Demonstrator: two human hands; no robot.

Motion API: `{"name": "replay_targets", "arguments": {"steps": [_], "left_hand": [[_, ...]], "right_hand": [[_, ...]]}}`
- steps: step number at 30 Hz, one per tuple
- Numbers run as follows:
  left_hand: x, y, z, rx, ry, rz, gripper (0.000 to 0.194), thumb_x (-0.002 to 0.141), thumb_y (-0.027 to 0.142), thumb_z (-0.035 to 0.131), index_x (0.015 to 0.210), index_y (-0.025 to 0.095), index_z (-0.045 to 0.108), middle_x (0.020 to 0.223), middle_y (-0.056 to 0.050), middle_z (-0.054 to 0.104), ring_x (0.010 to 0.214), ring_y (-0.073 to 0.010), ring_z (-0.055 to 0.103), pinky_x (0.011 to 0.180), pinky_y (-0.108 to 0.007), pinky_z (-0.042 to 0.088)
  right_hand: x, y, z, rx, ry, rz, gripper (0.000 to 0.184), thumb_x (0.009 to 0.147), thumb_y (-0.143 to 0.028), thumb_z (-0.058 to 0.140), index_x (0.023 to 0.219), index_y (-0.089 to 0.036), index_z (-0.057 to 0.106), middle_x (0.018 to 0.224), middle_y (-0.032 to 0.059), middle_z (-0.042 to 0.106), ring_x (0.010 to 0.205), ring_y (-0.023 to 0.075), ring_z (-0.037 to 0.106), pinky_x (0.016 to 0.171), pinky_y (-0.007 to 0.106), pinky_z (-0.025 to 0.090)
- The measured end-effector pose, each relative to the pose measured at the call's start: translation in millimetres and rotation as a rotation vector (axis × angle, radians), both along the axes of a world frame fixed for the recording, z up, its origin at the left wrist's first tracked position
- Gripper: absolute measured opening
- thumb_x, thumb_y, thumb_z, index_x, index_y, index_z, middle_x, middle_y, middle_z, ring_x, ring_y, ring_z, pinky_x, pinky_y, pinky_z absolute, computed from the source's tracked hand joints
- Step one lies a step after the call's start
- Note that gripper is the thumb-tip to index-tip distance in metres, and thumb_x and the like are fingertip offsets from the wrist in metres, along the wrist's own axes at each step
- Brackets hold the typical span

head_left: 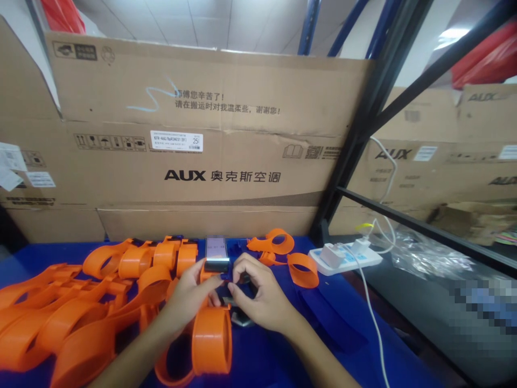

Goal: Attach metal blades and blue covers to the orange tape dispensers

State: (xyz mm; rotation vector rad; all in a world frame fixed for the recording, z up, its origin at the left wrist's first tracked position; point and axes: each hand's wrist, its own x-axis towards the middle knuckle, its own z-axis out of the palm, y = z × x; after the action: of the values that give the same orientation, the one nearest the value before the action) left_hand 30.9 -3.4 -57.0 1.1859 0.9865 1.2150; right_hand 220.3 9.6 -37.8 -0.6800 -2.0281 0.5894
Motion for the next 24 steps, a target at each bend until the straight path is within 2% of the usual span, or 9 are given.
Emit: {"name": "replay_targets", "arguments": {"steps": [4, 8, 13, 15, 18, 20, 22, 24], "left_hand": [[0.2, -1.4, 0.5, -0.002, -0.022, -0.010, 0.029, 0.083, 0.033, 0.076, 0.104, 0.017, 0.065, 0.061, 0.003, 0.066, 0.049, -0.0128, 0.061, 0.054, -0.024, 0.050], [0.3, -3.6, 2.0, -0.018, -0.051, -0.046, 0.032, 0.083, 0.038, 0.076, 0.104, 0.016, 0.067, 0.061, 0.000, 0.068, 0.054, -0.0155, 0.065, 0.057, -0.026, 0.052], [-0.5, -5.9, 4.4, -0.038, -0.083, -0.083, 0.043, 0.082, 0.044, 0.079, 0.114, 0.017, 0.068, 0.090, -0.008, 0.077, 0.072, -0.0204, 0.073, 0.064, -0.029, 0.057], [-1.1, -6.4, 5.0, -0.014, -0.073, -0.111, 0.042, 0.083, 0.046, 0.078, 0.112, 0.016, 0.071, 0.095, -0.011, 0.078, 0.077, -0.0215, 0.073, 0.070, -0.031, 0.058], [-2.1, -7.7, 5.4, -0.011, 0.015, -0.200, 0.043, 0.087, 0.051, 0.072, 0.108, 0.014, 0.075, 0.084, -0.011, 0.079, 0.073, -0.0221, 0.073, 0.074, -0.035, 0.058], [-2.7, -9.4, 5.8, -0.015, 0.080, -0.247, 0.043, 0.089, 0.053, 0.069, 0.105, 0.014, 0.078, 0.083, -0.011, 0.080, 0.074, -0.0232, 0.074, 0.077, -0.036, 0.058], [-3.2, -11.5, 6.3, -0.002, 0.130, -0.258, 0.042, 0.089, 0.054, 0.068, 0.101, 0.015, 0.079, 0.087, -0.012, 0.081, 0.079, -0.0243, 0.076, 0.078, -0.035, 0.058], [-3.6, -13.4, 6.6, -0.010, 0.161, -0.243, 0.043, 0.091, 0.055, 0.064, 0.096, 0.015, 0.080, 0.087, -0.012, 0.081, 0.079, -0.0242, 0.076, 0.073, -0.032, 0.058]], "right_hand": [[1.7, 0.4, 0.3, -0.017, 0.041, 0.013, 0.014, 0.089, -0.016, 0.063, 0.082, -0.022, 0.053, 0.087, 0.0018, 0.054, 0.079, 0.0179, 0.052, 0.071, 0.031, 0.044], [3.5, 0.2, 0.3, -0.116, 0.128, 0.075, 0.012, 0.093, -0.024, 0.063, 0.084, -0.022, 0.056, 0.086, 0.0024, 0.054, 0.078, 0.0180, 0.053, 0.071, 0.031, 0.045], [0.4, 3.3, -2.1, -0.296, 0.332, 0.033, 0.013, 0.095, -0.034, 0.065, 0.096, -0.023, 0.059, 0.083, 0.0008, 0.054, 0.076, 0.0172, 0.053, 0.070, 0.031, 0.046], [0.1, 4.3, -0.9, -0.350, 0.375, 0.040, 0.023, 0.092, -0.037, 0.070, 0.108, -0.024, 0.059, 0.088, 0.0013, 0.055, 0.080, 0.0182, 0.055, 0.075, 0.032, 0.048], [2.1, 4.3, 3.2, -0.429, 0.398, 0.116, 0.044, 0.089, -0.041, 0.073, 0.126, -0.026, 0.057, 0.106, 0.0062, 0.060, 0.100, 0.0225, 0.060, 0.087, 0.035, 0.050], [3.8, 4.0, 5.2, -0.509, 0.393, 0.219, 0.049, 0.091, -0.044, 0.070, 0.134, -0.027, 0.054, 0.115, 0.0078, 0.062, 0.109, 0.0242, 0.060, 0.094, 0.038, 0.049], [4.3, 4.3, 5.0, -0.591, 0.367, 0.311, 0.047, 0.094, -0.047, 0.065, 0.135, -0.027, 0.053, 0.113, 0.0073, 0.065, 0.106, 0.0237, 0.063, 0.094, 0.038, 0.049], [3.3, 5.5, 2.5, -0.638, 0.339, 0.326, 0.044, 0.096, -0.050, 0.062, 0.132, -0.026, 0.056, 0.106, 0.0060, 0.067, 0.099, 0.0231, 0.065, 0.089, 0.037, 0.051]]}}
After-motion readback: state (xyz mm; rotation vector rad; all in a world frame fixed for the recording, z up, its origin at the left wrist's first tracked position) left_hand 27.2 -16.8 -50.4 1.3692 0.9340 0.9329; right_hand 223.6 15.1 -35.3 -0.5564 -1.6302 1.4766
